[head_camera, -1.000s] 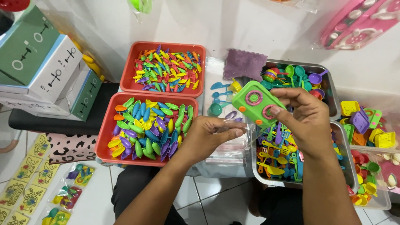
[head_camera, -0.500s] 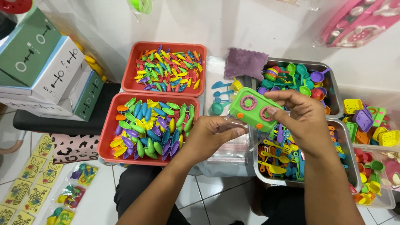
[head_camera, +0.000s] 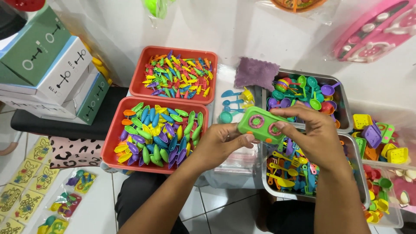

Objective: Cleaning small plastic toy components with a cloth and sorting them into trays.

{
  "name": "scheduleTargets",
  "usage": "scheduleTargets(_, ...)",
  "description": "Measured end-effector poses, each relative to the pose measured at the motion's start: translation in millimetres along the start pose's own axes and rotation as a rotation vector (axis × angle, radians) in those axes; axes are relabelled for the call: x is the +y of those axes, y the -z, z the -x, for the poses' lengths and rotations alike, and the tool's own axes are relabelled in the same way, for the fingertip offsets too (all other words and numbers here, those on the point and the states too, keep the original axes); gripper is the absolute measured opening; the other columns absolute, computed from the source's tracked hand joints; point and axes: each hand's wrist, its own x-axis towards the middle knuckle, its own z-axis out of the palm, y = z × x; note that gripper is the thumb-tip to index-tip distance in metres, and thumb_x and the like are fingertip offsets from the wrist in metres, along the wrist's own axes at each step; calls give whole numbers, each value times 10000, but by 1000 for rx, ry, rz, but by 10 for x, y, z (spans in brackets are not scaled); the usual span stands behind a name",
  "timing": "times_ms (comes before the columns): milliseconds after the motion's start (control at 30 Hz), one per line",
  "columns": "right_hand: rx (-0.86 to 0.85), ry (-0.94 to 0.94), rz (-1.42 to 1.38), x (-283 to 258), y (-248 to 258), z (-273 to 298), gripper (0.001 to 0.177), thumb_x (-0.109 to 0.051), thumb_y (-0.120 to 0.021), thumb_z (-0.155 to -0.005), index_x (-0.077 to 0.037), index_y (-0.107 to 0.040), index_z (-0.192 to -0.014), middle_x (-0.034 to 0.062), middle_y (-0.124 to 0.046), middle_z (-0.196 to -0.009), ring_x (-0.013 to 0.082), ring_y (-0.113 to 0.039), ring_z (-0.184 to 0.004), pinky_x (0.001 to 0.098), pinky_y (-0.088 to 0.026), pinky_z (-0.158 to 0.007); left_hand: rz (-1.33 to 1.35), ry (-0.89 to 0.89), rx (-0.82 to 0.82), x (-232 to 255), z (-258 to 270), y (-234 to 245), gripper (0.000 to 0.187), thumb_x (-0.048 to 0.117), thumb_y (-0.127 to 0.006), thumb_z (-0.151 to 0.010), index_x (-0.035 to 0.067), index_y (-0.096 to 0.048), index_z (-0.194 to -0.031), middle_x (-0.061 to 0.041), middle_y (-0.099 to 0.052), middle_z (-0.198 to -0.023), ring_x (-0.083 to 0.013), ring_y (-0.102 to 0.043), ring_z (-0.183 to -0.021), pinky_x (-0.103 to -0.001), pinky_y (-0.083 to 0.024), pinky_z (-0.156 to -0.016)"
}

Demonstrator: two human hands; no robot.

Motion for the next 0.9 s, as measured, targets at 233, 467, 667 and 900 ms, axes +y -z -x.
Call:
scheduleTargets(233,-72,16,111,-68,-23,-14,303,-31,-766,-789,-72,-776,-1090,46,-744,-883,143,-646,-815,368,-424,-1015,87,23,-4,-44,-2,15,189,107,-695,-947,-32,-734,-1069,-103,-763,-932,-104,-682,-803,-234,-562,-721)
scheduleTargets(467,-68,154,132,-130,-150,-15,366,-184,-804,-754,-82,-737,-1100,131,-518,-1411,285,-524,-1324,413,-454,-1093,149,20,-25,-30,12,12,188,137,-703,-954,-9,-733,-1069,-51,-724,-901,-60,-614,-767,-207,-513,-684)
scheduleTargets(667,-21,143,137,-172,-206,-28,532,-199,-849,-698,-77,-680,-1188,155,-539,-1416,296,-536,-1320,408,-464,-1063,50,13,23,11,26,11,143,129,-716,-943,-1,-734,-1000,-20,-697,-837,-48,-565,-709,-207,-482,-631)
scheduleTargets(900,-109,164,132,-173,-274,-30,371,-197,-833,-716,-76,-712,-1045,141,-514,-1455,319,-529,-1354,430,-445,-1088,51,8,14,-33,28,8,94,106,-704,-961,17,-731,-962,8,-659,-786,-26,-513,-663,-194,-430,-564)
